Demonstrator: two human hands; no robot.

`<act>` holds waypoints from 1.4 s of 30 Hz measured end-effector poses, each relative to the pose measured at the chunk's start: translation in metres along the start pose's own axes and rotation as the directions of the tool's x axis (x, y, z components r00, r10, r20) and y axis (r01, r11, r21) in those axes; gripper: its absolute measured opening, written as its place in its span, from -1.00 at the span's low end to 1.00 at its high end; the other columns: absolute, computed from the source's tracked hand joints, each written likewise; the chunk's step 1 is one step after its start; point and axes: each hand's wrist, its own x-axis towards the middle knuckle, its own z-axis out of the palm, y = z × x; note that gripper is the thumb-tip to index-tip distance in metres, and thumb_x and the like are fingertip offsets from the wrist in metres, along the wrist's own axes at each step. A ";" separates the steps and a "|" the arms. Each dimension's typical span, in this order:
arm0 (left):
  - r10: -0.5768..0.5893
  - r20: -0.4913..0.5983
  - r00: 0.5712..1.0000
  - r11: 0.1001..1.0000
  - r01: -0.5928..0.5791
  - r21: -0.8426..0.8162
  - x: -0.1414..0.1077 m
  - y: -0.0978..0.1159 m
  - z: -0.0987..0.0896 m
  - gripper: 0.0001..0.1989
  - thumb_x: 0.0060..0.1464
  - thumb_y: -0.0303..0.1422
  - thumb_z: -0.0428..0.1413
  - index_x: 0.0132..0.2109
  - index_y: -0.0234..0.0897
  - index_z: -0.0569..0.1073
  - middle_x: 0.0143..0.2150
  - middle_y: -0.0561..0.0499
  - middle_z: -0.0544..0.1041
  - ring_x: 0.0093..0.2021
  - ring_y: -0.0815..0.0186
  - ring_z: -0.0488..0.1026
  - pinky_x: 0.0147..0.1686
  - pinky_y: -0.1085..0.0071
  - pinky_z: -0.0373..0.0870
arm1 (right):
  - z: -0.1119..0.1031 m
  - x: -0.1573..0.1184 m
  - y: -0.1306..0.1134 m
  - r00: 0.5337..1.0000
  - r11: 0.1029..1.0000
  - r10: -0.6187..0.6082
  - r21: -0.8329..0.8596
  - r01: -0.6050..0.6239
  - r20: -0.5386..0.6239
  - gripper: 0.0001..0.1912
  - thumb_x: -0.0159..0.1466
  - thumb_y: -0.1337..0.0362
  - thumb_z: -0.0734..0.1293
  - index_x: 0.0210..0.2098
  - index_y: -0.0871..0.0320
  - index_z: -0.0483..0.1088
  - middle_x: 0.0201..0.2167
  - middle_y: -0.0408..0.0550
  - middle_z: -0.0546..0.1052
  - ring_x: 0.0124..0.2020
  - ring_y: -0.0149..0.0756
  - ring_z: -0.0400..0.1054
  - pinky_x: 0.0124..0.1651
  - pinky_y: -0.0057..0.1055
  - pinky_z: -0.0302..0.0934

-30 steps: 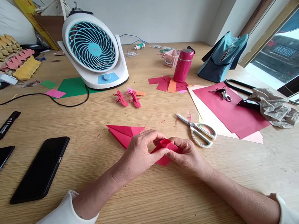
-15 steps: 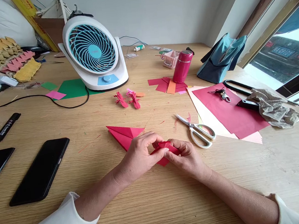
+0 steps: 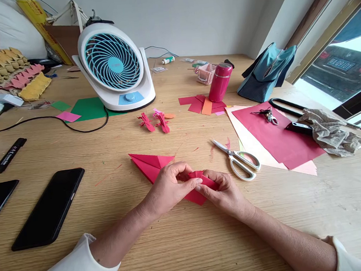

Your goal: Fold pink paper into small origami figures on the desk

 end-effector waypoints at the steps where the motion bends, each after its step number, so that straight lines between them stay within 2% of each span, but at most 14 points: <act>1: -0.018 0.007 1.000 1.000 0.018 -0.020 0.001 -0.001 0.000 -0.81 0.00 -0.31 0.27 -0.43 -0.32 0.47 -0.49 0.11 0.44 -0.47 0.43 0.33 -0.46 0.51 0.25 | 0.000 0.000 0.000 1.000 1.000 0.005 0.003 -0.005 0.003 -0.62 0.26 0.10 0.42 -0.52 0.17 0.26 -0.55 -0.22 0.28 -0.50 -0.46 0.09 -0.43 -0.48 0.01; 9: -0.078 0.069 0.995 0.994 0.083 -0.077 0.003 0.001 -0.005 -0.68 0.05 -0.19 0.23 -0.50 -0.34 0.45 -0.54 0.13 0.28 -0.51 0.45 0.18 -0.53 0.50 0.09 | 0.001 0.002 -0.001 0.998 0.996 0.053 0.072 -0.054 0.021 -0.61 0.24 0.08 0.43 -0.53 0.16 0.25 -0.57 -0.24 0.26 -0.52 -0.46 0.07 -0.45 -0.47 -0.01; 17: 0.035 0.002 0.999 0.999 -0.035 0.026 0.002 0.000 -0.007 -0.51 0.20 -0.19 0.09 -0.61 -0.29 0.16 -0.58 0.17 0.03 -0.53 0.47 0.00 -0.51 0.46 0.02 | 0.001 0.002 -0.001 0.995 0.990 0.097 0.099 -0.100 0.033 -0.57 0.22 0.02 0.43 -0.53 0.16 0.22 -0.57 -0.24 0.23 -0.52 -0.48 0.04 -0.45 -0.49 -0.03; 19: 0.033 0.001 0.999 0.999 -0.033 0.025 0.001 0.000 -0.005 -0.57 0.19 -0.20 0.10 -0.58 -0.30 0.27 -0.58 0.15 0.13 -0.53 0.46 0.10 -0.51 0.48 0.07 | 0.001 0.002 -0.002 0.993 0.988 0.114 0.099 -0.116 0.029 -0.57 0.20 0.00 0.44 -0.51 0.17 0.24 -0.57 -0.24 0.25 -0.53 -0.48 0.05 -0.46 -0.49 -0.03; 22: 0.024 0.012 1.000 0.999 -0.024 0.026 -0.001 0.001 -0.001 -0.81 0.08 -0.28 0.23 -0.40 -0.31 0.48 -0.45 0.09 0.42 -0.41 0.39 0.35 -0.41 0.49 0.25 | 0.002 0.002 -0.004 0.993 0.990 0.121 0.066 -0.122 0.017 -0.56 0.18 -0.03 0.44 -0.50 0.17 0.25 -0.57 -0.25 0.24 -0.54 -0.48 0.04 -0.49 -0.50 -0.04; 24: 0.028 0.008 1.000 0.997 -0.028 0.065 -0.001 0.002 0.000 -0.87 0.01 -0.34 0.28 -0.34 -0.30 0.52 -0.38 0.07 0.49 -0.35 0.36 0.41 -0.34 0.49 0.31 | 0.003 0.001 -0.006 0.994 0.994 0.112 0.016 -0.113 0.006 -0.56 0.18 -0.02 0.44 -0.51 0.16 0.24 -0.58 -0.25 0.23 -0.54 -0.49 0.03 -0.50 -0.51 -0.04; 31: 0.064 -0.021 0.998 0.989 -0.060 0.134 -0.002 0.005 0.002 -0.82 0.06 -0.34 0.25 -0.45 -0.30 0.48 -0.48 0.10 0.46 -0.41 0.40 0.36 -0.36 0.49 0.28 | 0.004 -0.001 -0.009 0.997 0.985 0.073 -0.159 -0.070 0.012 -0.70 0.24 0.15 0.38 -0.50 0.17 0.28 -0.57 -0.21 0.31 -0.52 -0.45 0.12 -0.47 -0.51 0.03; 36: 0.052 -0.019 0.998 0.994 -0.050 0.099 -0.002 0.004 0.003 -0.84 0.06 -0.35 0.24 -0.44 -0.31 0.49 -0.46 0.09 0.48 -0.41 0.40 0.38 -0.38 0.50 0.30 | 0.003 -0.002 -0.007 0.999 0.969 0.024 -0.248 -0.017 0.024 -0.76 0.26 0.21 0.34 -0.48 0.17 0.31 -0.57 -0.21 0.33 -0.51 -0.44 0.15 -0.43 -0.49 0.05; 42: -0.002 0.012 1.000 1.000 0.002 -0.015 -0.002 0.000 0.002 -0.79 0.11 -0.29 0.21 -0.41 -0.34 0.50 -0.46 0.06 0.48 -0.44 0.41 0.37 -0.45 0.52 0.29 | 0.003 -0.003 -0.004 0.997 0.977 0.056 -0.208 -0.045 0.047 -0.80 0.27 0.19 0.33 -0.42 0.18 0.36 -0.54 -0.21 0.33 -0.50 -0.43 0.13 -0.41 -0.47 0.06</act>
